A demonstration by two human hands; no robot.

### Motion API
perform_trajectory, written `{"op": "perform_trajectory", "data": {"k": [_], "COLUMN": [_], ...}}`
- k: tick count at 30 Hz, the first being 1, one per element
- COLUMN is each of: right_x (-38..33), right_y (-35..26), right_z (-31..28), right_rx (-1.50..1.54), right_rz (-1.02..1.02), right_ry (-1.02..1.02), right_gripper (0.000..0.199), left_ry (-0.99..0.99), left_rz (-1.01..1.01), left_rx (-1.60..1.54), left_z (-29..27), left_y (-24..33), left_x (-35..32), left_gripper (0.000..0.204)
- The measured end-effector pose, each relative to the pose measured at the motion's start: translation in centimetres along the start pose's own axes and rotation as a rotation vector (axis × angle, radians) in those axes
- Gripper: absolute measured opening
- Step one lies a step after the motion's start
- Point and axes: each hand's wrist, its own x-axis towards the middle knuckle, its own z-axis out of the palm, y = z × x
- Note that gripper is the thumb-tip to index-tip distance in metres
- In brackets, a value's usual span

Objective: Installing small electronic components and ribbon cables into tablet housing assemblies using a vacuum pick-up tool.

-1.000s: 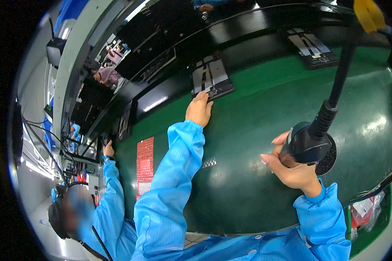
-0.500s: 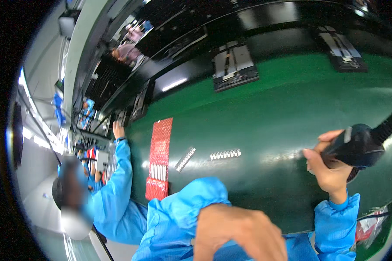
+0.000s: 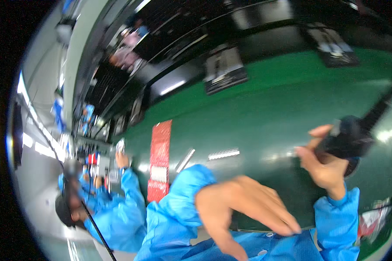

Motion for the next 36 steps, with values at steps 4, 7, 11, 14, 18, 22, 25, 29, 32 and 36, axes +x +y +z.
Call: {"op": "perform_trajectory", "data": {"k": [4, 7, 11, 14, 18, 22, 25, 29, 32, 36], "right_x": [1.2, 1.5, 1.6, 1.5, 2.0, 1.9, 1.7, 1.9, 2.0, 2.2], "right_y": [1.3, 0.5, 0.3, 0.6, 0.8, 1.2, 1.4, 1.5, 1.6, 2.3], "right_z": [-0.1, -0.3, -1.0, -1.7, -2.1, -1.9, -1.6, -2.1, -1.9, -1.4], "right_rx": [-0.020, -0.093, 0.064, 0.188, 0.188, 0.175, 0.242, 0.240, 0.243, 0.171], "right_rz": [-0.120, -0.156, -0.208, -0.170, -0.148, -0.141, -0.171, -0.149, -0.149, -0.172], "right_ry": [-0.139, -0.191, -0.266, -0.308, -0.336, -0.345, -0.309, -0.329, -0.306, -0.265], "right_gripper": [0.029, 0.032, 0.035, 0.033, 0.034, 0.030, 0.029, 0.029, 0.029, 0.030], "left_ry": [0.347, 0.412, 0.279, 0.191, 0.217, 0.125, 0.062, -0.070, 0.052, 0.237], "left_rz": [-0.150, -0.303, -0.238, -0.295, -0.232, -0.290, -0.543, -0.541, -0.481, -0.451], "left_rx": [0.234, 0.889, 1.238, 1.311, 1.354, 1.503, 1.517, 1.715, 1.877, 1.876], "left_z": [-4.2, -6.8, -9.5, -11.0, -14.7, -19.4, -20.4, -19.7, -20.2, -21.0], "left_y": [0.1, -2.5, -8.9, -12.8, -18.4, -21.6, -20.5, -19.7, -21.4, -20.1], "left_x": [-0.6, 1.1, 7.0, 12.4, 18.6, 22.7, 24.3, 25.1, 23.3, 20.5], "left_gripper": [0.045, 0.041, 0.048, 0.049, 0.050, 0.061, 0.074, 0.063, 0.056, 0.051]}}
